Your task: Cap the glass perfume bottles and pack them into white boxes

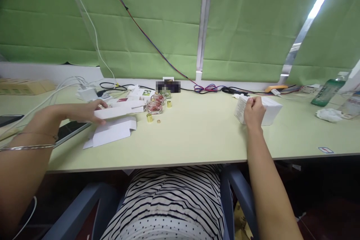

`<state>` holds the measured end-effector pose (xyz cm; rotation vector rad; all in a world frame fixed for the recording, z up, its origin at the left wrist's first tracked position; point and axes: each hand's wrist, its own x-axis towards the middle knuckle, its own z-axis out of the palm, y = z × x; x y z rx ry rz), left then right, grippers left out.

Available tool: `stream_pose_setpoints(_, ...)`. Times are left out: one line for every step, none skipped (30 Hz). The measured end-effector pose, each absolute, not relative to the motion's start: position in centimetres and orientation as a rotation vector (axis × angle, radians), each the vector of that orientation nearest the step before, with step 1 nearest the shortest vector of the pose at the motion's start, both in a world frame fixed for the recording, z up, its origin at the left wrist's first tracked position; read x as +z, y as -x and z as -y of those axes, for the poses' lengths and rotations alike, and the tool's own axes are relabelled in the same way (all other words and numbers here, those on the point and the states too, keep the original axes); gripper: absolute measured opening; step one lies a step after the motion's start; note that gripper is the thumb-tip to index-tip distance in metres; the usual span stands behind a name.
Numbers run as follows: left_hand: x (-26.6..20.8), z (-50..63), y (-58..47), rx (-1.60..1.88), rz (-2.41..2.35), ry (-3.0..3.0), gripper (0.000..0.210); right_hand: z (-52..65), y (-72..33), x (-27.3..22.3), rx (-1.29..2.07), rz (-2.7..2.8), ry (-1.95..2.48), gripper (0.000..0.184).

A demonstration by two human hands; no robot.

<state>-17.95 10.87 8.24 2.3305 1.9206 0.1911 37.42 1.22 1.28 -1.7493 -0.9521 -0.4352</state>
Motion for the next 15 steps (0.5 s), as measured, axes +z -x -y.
stream_pose_setpoints(9.0,-10.1,17.8,0.09,-1.929,-2.298,0.076,-1.3,-37.5,1.2,-0.443,0.948,1.731,0.009)
stream_pose_setpoints(9.8,-9.3,17.5,0.086,-1.83,-2.386,0.071,-1.4,-37.5,1.2,-0.449,0.944,1.715,0.009)
stream_pose_setpoints(10.6,-8.3,17.0,0.122,-1.835,-2.443,0.067,-1.4,-37.6,1.1,-0.454,0.946,1.701,0.01)
stream_pose_setpoints(11.4,-7.3,16.3,0.173,-1.824,-2.513,0.064,-1.5,-37.7,1.0,-0.457,0.952,1.691,0.01)
stream_pose_setpoints(12.1,-6.3,15.4,0.234,-1.824,-2.572,0.063,-1.5,-37.7,1.0,-0.46,0.956,1.682,0.011)
stream_pose_setpoints(12.6,-5.2,14.1,0.255,-1.814,-2.614,0.062,-1.6,-37.8,1.0,-0.462,0.96,1.676,0.011)
stream_pose_setpoints(12.8,-4.3,12.5,0.283,-1.762,-2.682,0.062,-1.6,-37.8,0.9,-0.465,0.962,1.671,0.011)
stream_pose_setpoints(12.7,-3.3,10.7,0.309,-1.682,-2.756,0.061,-1.6,-37.8,0.9,-0.468,0.963,1.669,0.011)
stream_pose_setpoints(12.3,-2.6,8.7,0.318,-1.585,-2.834,0.059,-1.6,-37.8,0.9,-0.47,0.963,1.67,0.011)
stream_pose_setpoints(11.6,-1.9,6.7,0.314,-1.509,-2.893,0.058,-1.6,-37.8,0.9,-0.472,0.962,1.671,0.011)
stream_pose_setpoints(10.5,-1.4,4.7,0.284,-1.462,-2.926,0.063,-1.6,-37.8,0.9,-0.472,0.961,1.673,0.011)
stream_pose_setpoints(9.3,-1.0,2.9,0.265,-1.414,-2.953,0.064,-1.7,-37.8,0.9,-0.47,0.96,1.676,0.011)
stream_pose_setpoints(7.9,-0.7,1.3,0.243,-1.324,-2.993,0.063,-1.7,-37.8,0.9,-0.468,0.959,1.679,0.011)
stream_pose_setpoints(6.5,-0.5,0.0,0.196,-1.232,-3.018,0.061,-1.7,-37.8,0.9,-0.465,0.959,1.682,0.011)
stream_pose_setpoints(5.2,-0.4,-0.9,0.144,-1.18,-3.025,0.062,-1.6,-37.7,0.9,-0.465,0.96,1.684,0.012)
